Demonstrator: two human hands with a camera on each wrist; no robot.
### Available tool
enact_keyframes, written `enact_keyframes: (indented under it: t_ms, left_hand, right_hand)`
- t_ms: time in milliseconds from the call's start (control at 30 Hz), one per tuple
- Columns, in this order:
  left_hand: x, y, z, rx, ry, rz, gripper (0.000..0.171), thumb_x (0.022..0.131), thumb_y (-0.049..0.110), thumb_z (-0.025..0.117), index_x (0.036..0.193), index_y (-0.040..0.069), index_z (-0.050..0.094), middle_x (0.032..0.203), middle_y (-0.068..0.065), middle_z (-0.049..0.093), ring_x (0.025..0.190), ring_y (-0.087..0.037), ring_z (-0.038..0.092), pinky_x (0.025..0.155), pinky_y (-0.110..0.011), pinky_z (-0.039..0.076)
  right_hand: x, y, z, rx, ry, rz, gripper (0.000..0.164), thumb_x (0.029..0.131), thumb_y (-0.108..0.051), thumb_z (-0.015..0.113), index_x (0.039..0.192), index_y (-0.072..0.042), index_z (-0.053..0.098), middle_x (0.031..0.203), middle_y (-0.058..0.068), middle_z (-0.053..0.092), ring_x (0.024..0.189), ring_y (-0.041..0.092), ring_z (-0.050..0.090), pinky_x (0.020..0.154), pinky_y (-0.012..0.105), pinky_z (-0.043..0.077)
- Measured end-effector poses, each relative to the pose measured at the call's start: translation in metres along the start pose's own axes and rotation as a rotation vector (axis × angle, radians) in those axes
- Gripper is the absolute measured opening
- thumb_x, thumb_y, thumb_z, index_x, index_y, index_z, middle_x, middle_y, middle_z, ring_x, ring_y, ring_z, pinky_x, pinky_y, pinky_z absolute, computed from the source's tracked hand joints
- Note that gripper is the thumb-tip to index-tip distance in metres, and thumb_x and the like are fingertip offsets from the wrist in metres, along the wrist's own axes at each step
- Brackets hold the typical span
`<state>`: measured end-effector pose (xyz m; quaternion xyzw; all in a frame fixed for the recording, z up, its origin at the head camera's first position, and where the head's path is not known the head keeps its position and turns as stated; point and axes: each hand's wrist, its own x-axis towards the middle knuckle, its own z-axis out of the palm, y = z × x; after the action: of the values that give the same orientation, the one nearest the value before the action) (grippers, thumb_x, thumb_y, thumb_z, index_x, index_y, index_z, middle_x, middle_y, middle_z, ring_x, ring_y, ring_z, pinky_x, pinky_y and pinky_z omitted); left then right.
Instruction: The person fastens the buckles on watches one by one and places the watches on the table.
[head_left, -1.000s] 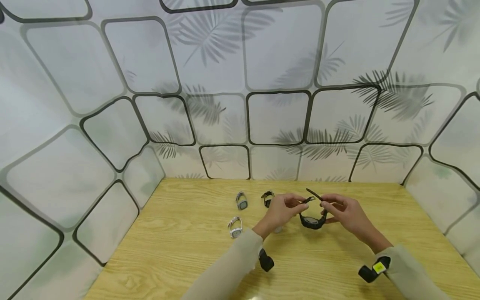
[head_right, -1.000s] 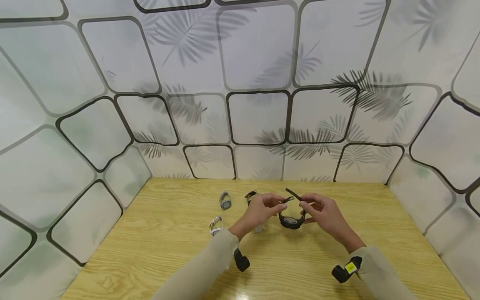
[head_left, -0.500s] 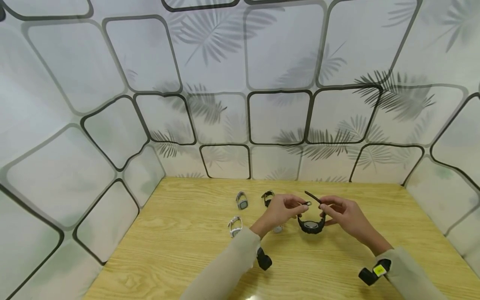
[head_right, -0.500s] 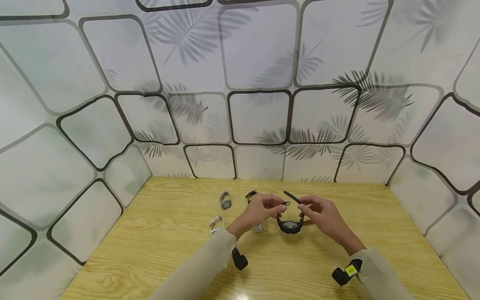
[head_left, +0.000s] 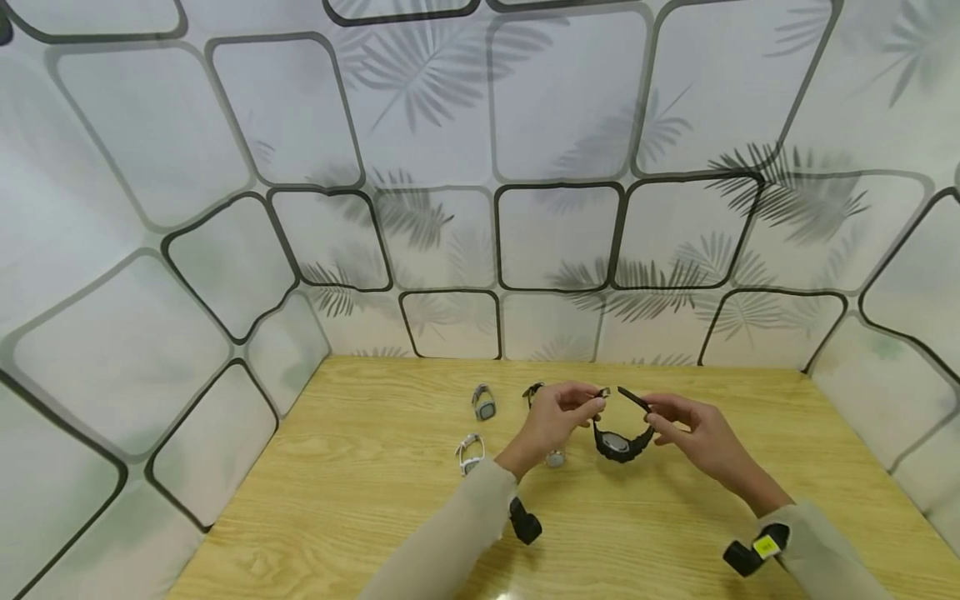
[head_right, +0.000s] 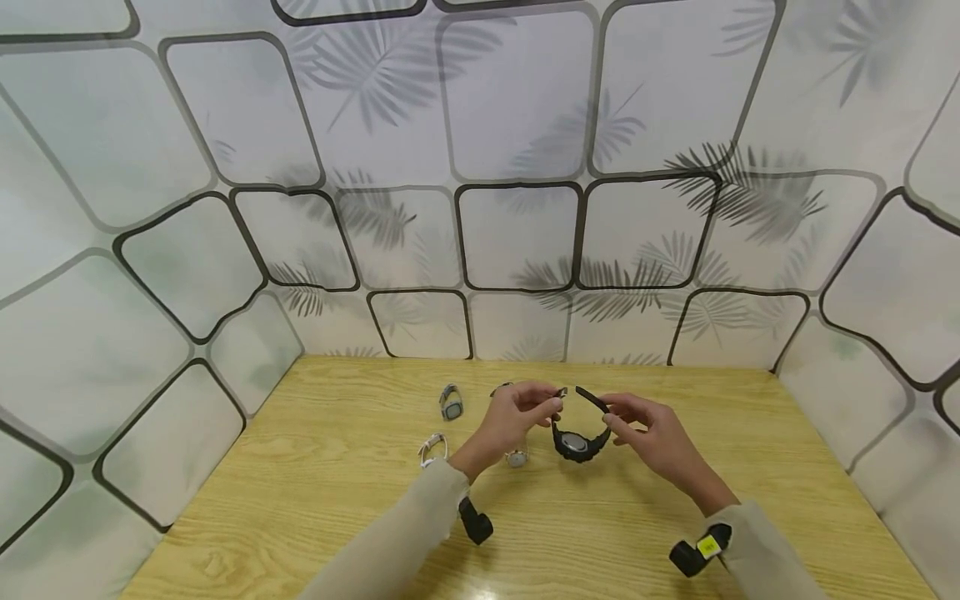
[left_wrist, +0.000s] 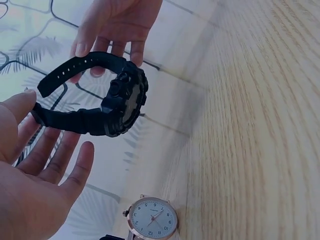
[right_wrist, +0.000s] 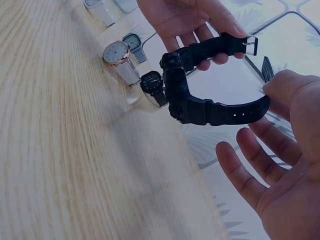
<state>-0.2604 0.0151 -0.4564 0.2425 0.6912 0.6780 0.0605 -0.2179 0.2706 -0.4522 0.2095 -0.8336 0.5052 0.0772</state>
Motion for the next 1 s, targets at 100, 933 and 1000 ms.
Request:
enact_keyframes:
  t_ms: [100,933,1000]
  left_hand:
    - [-0.0004,0.0004,-0.0003,-0.005,0.013,0.002,0.022,0.099,0.016,0.071,0.12,0.008,0.074,0.103,-0.007,0.076,0.093,-0.027,0.074,0.085,-0.054,0.059]
    - [-0.005,-0.0017,-0.0033,-0.002,-0.028,-0.02,0.025,0.095,0.022,0.077,0.12,0.017,0.077,0.107,0.004,0.076,0.095,-0.008,0.071,0.088,-0.039,0.06]
    - [-0.0054,-0.0021,-0.0037,-0.006,-0.029,-0.021,0.025,0.095,0.021,0.078,0.12,0.017,0.077,0.107,0.003,0.076,0.096,-0.009,0.071,0.086,-0.03,0.059]
  right_hand:
    - [0.0001,0.0003,0.0002,-0.024,-0.003,-0.013,0.032,0.103,-0.01,0.064,0.134,-0.001,0.064,0.106,0.019,0.071,0.084,0.016,0.072,0.068,0.039,0.063]
    - [0.0011,-0.0014,0.0087,0.014,-0.05,-0.028,0.031,0.103,-0.009,0.064,0.134,-0.005,0.066,0.109,0.016,0.071,0.081,0.021,0.072,0.068,0.037,0.062]
    - [0.0012,-0.0019,0.0096,0.014,-0.054,-0.032,0.031,0.103,-0.009,0.064,0.134,-0.005,0.066,0.108,0.013,0.071,0.081,0.02,0.072,0.068,0.037,0.062]
